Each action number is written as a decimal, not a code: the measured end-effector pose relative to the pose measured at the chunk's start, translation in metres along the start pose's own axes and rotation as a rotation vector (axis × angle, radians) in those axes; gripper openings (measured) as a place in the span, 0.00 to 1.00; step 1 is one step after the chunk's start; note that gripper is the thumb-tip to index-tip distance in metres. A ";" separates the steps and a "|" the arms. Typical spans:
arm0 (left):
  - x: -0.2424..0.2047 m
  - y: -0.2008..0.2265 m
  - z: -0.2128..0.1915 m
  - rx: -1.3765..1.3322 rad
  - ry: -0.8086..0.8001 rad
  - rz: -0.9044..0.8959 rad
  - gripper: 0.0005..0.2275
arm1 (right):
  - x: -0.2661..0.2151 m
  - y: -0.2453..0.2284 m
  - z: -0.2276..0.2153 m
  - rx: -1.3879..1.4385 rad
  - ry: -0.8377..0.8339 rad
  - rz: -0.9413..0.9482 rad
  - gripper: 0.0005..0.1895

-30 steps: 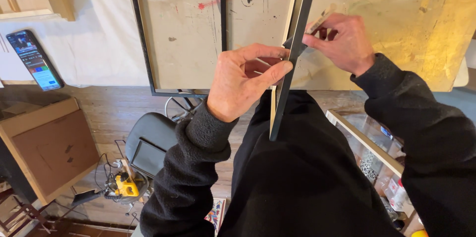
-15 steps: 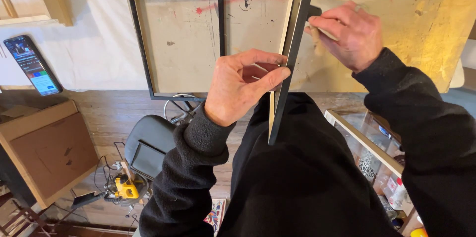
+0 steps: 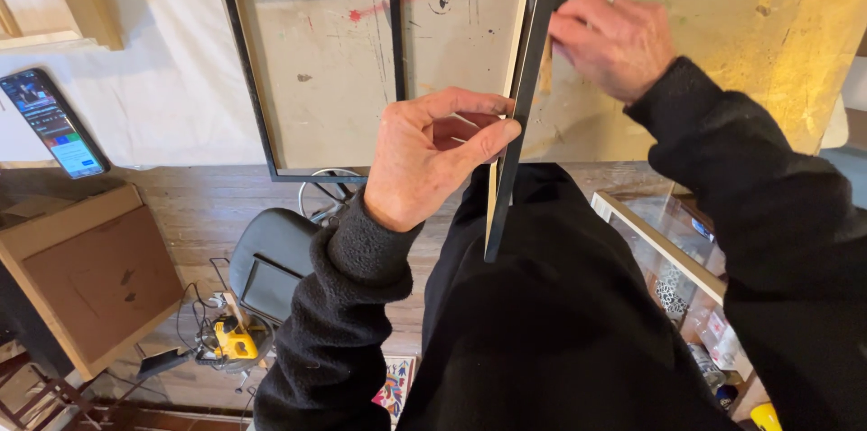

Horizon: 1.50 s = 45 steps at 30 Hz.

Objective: Painting the edges and interior surfaces of wooden picture frames with black paint using a foam brush.

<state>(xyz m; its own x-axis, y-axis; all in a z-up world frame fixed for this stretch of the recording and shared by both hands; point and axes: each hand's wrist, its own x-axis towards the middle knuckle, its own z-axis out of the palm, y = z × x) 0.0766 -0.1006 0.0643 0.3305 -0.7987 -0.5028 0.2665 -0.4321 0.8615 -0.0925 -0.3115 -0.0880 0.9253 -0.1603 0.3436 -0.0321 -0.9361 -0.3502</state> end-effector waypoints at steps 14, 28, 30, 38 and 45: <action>0.000 0.002 0.003 0.004 0.009 0.022 0.10 | 0.006 -0.002 -0.007 -0.013 -0.040 -0.005 0.10; -0.001 -0.003 0.002 -0.006 0.015 0.040 0.09 | -0.001 -0.014 -0.016 0.059 -0.100 -0.074 0.12; -0.001 -0.002 0.002 0.002 0.013 0.047 0.09 | 0.000 -0.009 -0.015 0.064 -0.119 -0.097 0.11; 0.000 0.000 0.003 -0.021 0.012 0.019 0.10 | -0.003 -0.012 -0.015 0.006 -0.146 -0.004 0.13; -0.002 -0.002 0.003 -0.004 0.002 0.036 0.10 | 0.003 -0.010 -0.019 0.019 -0.036 -0.130 0.12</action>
<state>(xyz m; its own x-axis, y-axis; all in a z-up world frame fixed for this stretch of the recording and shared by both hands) 0.0732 -0.0993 0.0637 0.3419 -0.8129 -0.4714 0.2584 -0.4010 0.8789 -0.0969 -0.3082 -0.0666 0.9342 -0.0262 0.3558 0.0960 -0.9421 -0.3213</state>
